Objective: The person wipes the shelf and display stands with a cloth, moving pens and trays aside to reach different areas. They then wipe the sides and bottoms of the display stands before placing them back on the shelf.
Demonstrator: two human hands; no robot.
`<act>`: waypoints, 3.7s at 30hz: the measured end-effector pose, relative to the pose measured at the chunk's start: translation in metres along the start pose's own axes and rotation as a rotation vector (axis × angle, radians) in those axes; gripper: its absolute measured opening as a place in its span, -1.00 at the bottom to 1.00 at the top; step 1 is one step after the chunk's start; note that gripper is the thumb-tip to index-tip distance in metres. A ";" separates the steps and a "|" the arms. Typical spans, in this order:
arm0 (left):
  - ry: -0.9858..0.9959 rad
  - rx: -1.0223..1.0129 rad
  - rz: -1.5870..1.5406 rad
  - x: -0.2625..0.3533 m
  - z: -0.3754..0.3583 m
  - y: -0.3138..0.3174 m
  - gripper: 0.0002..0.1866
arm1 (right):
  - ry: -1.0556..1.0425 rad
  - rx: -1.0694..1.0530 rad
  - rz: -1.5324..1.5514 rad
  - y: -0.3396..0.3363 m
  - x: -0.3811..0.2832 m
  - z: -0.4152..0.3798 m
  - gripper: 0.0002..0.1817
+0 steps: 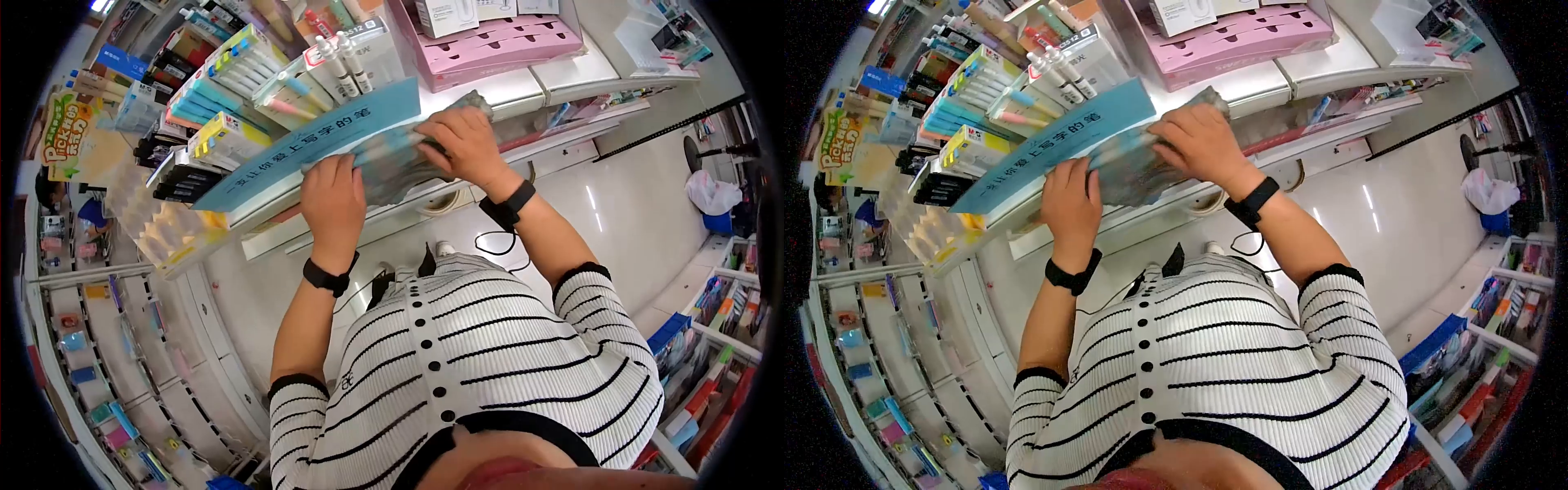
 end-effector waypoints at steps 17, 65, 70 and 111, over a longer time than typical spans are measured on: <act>0.357 0.147 -0.439 0.131 0.093 0.055 -0.71 | 0.146 0.262 -0.140 -0.127 0.133 -0.025 -0.64; 0.195 -0.158 -0.045 0.048 0.030 0.048 -0.70 | 0.101 -0.174 -0.126 -0.044 0.041 0.002 -0.63; 0.205 -0.071 -0.086 0.011 0.009 0.012 -0.70 | 0.084 -0.198 -0.155 -0.023 -0.003 0.018 -0.68; 0.059 0.048 -0.153 -0.092 -0.053 -0.055 -0.62 | 0.016 -0.207 -0.071 0.024 -0.125 0.046 -0.52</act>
Point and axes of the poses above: each hand's wrist, its own z-axis towards the middle knuckle, its own y-axis out of the palm, x = y × z, the point moved 8 cm from there along z, towards the middle knuckle, and after that the axes turned 9 degrees about -z, right-handed, at the moved point
